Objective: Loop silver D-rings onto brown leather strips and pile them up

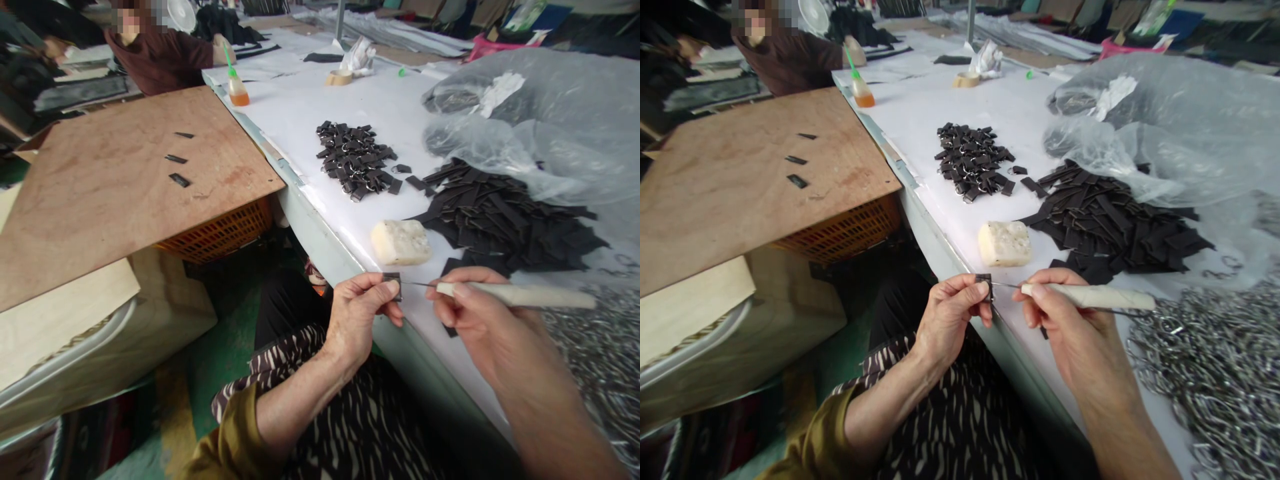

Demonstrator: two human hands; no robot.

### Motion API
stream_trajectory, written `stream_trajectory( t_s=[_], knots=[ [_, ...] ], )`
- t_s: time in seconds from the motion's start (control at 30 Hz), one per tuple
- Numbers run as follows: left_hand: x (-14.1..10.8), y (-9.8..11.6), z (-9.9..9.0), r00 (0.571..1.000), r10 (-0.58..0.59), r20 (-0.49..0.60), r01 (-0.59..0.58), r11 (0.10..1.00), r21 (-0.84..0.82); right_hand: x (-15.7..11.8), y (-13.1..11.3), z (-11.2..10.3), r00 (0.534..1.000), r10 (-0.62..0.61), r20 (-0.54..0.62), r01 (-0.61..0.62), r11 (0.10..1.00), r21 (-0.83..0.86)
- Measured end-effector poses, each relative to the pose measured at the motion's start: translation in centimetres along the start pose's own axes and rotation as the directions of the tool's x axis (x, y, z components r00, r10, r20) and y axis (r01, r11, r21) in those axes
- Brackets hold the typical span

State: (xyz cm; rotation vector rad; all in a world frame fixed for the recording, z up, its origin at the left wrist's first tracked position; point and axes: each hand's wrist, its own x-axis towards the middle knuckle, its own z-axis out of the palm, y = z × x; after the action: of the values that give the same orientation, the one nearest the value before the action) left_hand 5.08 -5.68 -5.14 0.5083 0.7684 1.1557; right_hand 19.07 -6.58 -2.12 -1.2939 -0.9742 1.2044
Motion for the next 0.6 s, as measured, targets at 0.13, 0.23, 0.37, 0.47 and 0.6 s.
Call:
stream_trajectory(
  t_s=[0.13,0.23,0.37,0.47,0.6],
  knots=[
    [0.1,-0.1,-0.1,1.000,-0.009,-0.006,0.009,1.000,-0.011,0.0,-0.1,-0.2,1.000,0.014,0.019,-0.014,1.000,-0.014],
    [0.1,-0.1,-0.2,1.000,-0.016,-0.003,0.016,1.000,-0.018,-0.1,-0.2,-0.3,1.000,-0.014,0.027,0.016,0.998,-0.053],
    [-0.1,-0.2,-0.2,0.999,-0.044,0.007,0.044,0.999,-0.031,-0.6,-0.7,0.0,0.998,-0.067,-0.002,0.065,0.977,-0.201],
    [0.0,-0.2,-0.2,0.997,-0.073,0.020,0.074,0.996,-0.047,-1.0,-1.2,0.3,0.994,-0.078,-0.072,0.062,0.977,-0.206],
    [0.4,-0.1,-0.7,0.997,-0.078,-0.017,0.076,0.993,-0.090,-1.2,-2.3,0.0,0.956,-0.159,-0.247,0.124,0.981,-0.151]
  ],
)
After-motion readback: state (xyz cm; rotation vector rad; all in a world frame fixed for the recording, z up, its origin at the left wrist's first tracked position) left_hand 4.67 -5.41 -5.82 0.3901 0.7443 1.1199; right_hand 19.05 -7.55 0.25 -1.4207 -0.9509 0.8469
